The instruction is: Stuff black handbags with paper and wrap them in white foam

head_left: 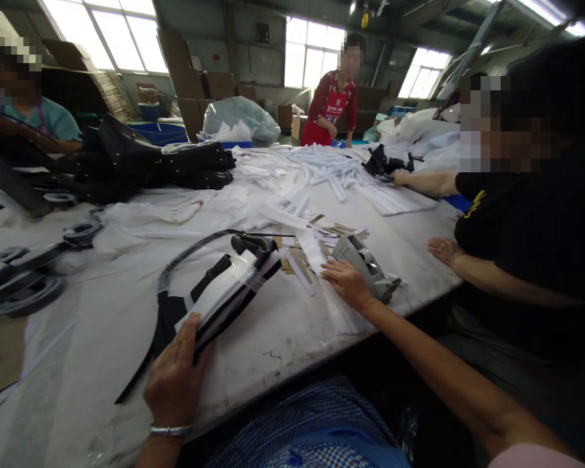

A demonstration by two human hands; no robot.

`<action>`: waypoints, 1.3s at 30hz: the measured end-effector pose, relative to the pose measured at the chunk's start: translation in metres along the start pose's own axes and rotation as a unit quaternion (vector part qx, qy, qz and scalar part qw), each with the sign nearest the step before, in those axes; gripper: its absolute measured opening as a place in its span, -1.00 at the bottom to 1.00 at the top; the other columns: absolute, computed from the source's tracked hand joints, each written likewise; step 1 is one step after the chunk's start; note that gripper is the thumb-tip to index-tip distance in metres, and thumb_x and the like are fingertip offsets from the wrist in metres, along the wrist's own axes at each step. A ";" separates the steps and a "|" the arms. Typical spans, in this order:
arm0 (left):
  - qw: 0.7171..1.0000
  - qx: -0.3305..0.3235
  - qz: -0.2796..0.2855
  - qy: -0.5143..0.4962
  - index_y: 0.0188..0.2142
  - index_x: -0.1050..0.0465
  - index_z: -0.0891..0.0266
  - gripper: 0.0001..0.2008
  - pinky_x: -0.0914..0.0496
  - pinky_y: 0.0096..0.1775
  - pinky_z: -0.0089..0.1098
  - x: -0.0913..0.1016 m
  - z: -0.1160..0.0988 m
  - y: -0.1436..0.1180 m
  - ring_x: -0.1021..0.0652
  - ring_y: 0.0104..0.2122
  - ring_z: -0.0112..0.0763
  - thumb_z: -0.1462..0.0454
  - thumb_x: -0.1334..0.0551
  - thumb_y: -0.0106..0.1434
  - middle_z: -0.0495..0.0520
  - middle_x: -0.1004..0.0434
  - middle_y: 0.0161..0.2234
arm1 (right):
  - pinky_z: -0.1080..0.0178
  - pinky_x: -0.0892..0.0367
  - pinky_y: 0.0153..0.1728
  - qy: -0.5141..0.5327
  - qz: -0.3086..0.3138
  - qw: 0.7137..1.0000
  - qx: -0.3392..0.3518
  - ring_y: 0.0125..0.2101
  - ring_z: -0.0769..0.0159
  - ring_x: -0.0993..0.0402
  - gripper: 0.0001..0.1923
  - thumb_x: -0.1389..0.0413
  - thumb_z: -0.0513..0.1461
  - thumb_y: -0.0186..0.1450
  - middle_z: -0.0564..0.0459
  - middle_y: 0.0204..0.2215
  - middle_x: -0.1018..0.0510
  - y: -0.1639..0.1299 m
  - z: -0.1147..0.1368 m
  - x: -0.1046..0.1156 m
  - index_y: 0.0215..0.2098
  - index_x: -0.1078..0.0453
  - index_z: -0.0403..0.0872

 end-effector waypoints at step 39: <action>0.984 -0.164 -0.030 -0.070 0.23 -0.31 0.20 -0.59 -0.37 0.08 -0.32 0.015 -0.074 -0.012 -0.46 0.15 -0.33 0.41 -0.02 0.44 0.01 -0.40 0.20 | 0.20 -0.43 0.02 0.253 0.059 0.956 0.135 -0.07 0.23 -0.56 -0.79 -0.08 -0.23 0.40 -0.03 -0.09 -0.63 0.076 0.191 -0.026 -0.07 -0.54 -0.02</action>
Point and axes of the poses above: each hand's wrist, its own y-axis towards the middle knuckle, its own x-axis out of the back of the hand, z = x × y, the point moved 7 cm from there along y, towards the middle knuckle
